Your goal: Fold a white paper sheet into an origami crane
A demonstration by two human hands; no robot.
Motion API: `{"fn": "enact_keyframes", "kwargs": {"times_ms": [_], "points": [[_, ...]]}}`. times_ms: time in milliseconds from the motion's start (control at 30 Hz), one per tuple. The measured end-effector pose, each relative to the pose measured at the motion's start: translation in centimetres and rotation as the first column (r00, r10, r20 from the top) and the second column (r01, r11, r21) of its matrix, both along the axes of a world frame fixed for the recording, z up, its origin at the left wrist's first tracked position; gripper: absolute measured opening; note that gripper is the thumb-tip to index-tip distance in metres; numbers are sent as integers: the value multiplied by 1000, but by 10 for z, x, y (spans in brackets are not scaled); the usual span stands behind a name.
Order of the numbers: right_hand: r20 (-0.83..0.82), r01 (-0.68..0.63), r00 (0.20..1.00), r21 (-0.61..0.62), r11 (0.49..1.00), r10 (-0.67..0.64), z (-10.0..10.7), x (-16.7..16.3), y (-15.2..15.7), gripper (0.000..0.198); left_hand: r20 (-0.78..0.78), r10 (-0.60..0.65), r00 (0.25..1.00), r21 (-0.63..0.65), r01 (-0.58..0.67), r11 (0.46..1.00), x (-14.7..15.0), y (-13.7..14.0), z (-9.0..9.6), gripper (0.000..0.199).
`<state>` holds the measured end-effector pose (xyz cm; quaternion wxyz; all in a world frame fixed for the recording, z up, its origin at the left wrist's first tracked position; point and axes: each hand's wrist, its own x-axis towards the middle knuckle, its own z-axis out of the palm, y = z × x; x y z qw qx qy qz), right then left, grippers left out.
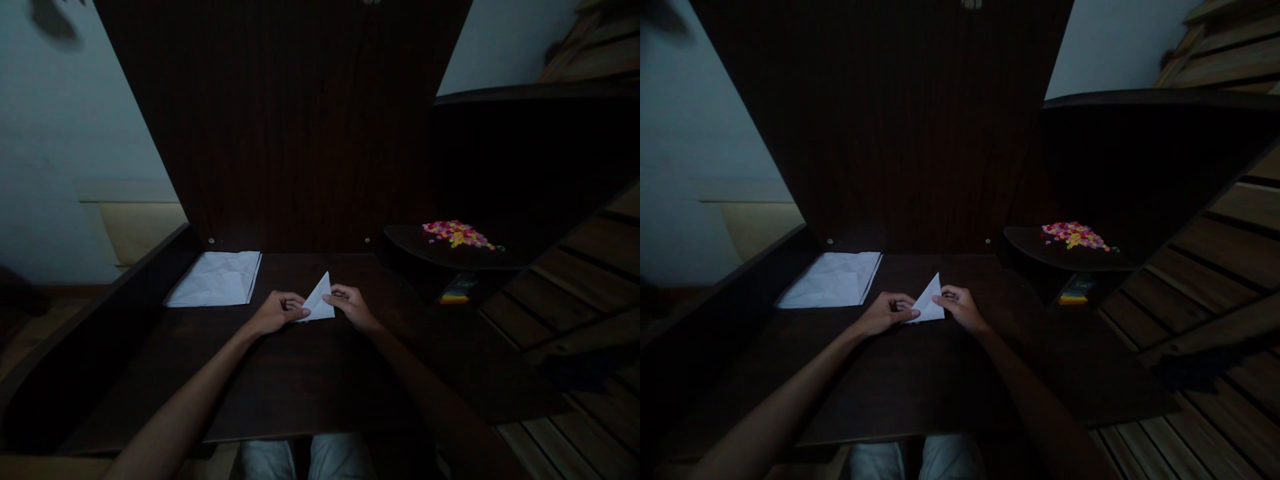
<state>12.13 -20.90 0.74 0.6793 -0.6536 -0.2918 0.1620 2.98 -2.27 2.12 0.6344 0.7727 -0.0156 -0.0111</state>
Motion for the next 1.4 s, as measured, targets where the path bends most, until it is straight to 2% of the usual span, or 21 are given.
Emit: {"fn": "enact_keyframes", "kwargs": {"times_ms": [267,367,700,867,967,1100,1200,1400], "points": [[-65,-55,996,8,998,55,1,-4,2,27,26,87,996,-41,-86,995,0,-2,-1,29],[-51,-19,998,14,1000,19,-1,-3,2,25,10,116,993,-85,-115,990,1,-2,-1,30],[-61,55,997,51,997,-52,4,-9,3,25,-16,67,998,-214,-69,974,-2,-6,4,35],[-54,79,996,85,993,-75,2,-8,3,30,-8,168,986,-246,-165,955,0,-6,3,39],[-12,118,993,104,988,-117,2,-7,3,32,-6,211,977,-300,-203,932,3,-5,0,50],[17,145,989,121,982,-148,1,-7,4,34,23,198,980,-374,-175,911,4,-6,-1,67],[29,129,991,136,982,-134,-1,-6,4,31,28,200,979,-379,-175,909,5,-7,-1,59],[-18,68,998,182,981,-66,-4,-6,5,31,-36,261,965,-405,-253,879,5,-6,-1,46]]}}
